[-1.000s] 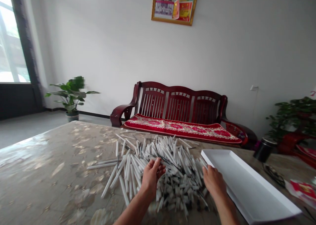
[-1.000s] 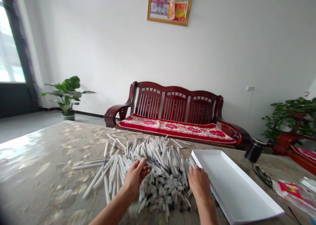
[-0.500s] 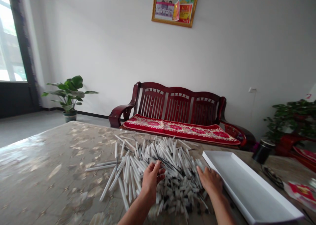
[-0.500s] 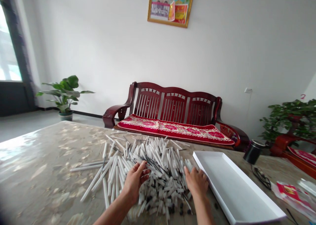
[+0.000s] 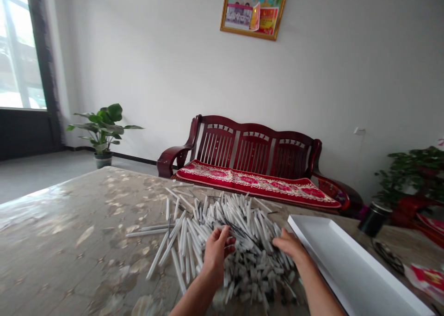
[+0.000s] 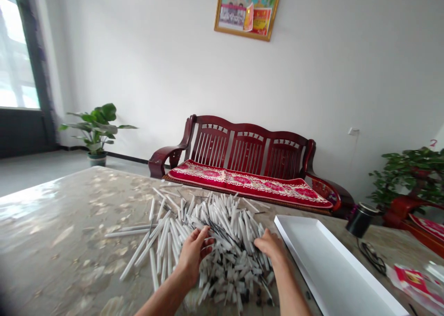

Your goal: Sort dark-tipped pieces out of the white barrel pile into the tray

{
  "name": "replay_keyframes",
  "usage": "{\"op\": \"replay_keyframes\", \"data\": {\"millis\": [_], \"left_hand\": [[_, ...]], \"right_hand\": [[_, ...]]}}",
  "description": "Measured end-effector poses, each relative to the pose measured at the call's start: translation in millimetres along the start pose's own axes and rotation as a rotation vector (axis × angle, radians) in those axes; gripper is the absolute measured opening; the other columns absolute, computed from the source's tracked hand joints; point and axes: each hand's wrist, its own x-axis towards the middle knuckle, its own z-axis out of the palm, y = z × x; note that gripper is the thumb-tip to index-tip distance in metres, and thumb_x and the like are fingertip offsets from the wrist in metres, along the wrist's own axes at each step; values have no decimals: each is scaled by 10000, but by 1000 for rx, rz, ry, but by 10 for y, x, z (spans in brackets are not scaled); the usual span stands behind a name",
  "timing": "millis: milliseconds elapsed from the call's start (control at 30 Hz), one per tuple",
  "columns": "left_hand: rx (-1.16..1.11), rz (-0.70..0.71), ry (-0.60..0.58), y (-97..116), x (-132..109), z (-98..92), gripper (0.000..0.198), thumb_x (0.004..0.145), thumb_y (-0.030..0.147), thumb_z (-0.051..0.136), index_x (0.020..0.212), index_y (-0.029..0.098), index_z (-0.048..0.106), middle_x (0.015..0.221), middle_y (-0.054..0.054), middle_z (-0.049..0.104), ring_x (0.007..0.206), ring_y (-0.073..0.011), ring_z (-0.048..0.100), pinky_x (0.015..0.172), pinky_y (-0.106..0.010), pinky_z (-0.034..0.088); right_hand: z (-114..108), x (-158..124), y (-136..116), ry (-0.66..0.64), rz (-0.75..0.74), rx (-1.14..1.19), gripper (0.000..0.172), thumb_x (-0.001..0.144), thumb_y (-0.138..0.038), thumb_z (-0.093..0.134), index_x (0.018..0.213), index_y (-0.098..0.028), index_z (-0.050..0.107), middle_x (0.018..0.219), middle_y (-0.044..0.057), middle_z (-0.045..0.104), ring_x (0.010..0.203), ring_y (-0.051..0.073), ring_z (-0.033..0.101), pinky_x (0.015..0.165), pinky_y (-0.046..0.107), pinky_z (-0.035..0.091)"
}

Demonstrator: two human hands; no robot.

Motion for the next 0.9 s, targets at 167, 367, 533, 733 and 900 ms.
{"op": "replay_keyframes", "data": {"millis": [167,367,533,733,900], "left_hand": [[23,8,11,34,-6,4,434,568,517,798,730,179,579,718,18,603,609,-104,605,530,-197,458],[38,16,15,29,-17,0,450,563,541,791,738,179,591,714,12,602,605,-112,606,529,-204,445],[10,21,26,6,-21,3,455,556,537,802,724,178,577,707,12,602,606,-114,605,531,-210,447],[-49,48,79,-13,-17,20,454,563,533,798,736,177,575,698,16,597,589,-110,589,517,-210,437],[-80,132,188,-16,34,-31,447,608,556,754,781,180,586,753,-3,622,591,-109,585,491,-204,413]], "right_hand": [[29,-35,-70,50,59,-47,620,638,-215,544,1254,-161,590,1242,192,651,1079,345,662,872,409,509],[33,-101,-64,76,32,-24,463,685,-225,520,1135,-191,622,992,157,747,933,320,722,755,385,532],[-81,-189,-125,124,30,-11,463,710,-217,487,1155,-212,616,943,134,757,886,316,729,745,397,529],[-313,-447,-654,261,-151,-42,572,738,-134,459,1296,-221,548,1059,126,740,949,295,709,749,346,505],[-285,-668,-1202,306,-506,-104,568,728,-35,506,1255,-241,558,1131,80,710,1013,232,666,794,277,468]]}}
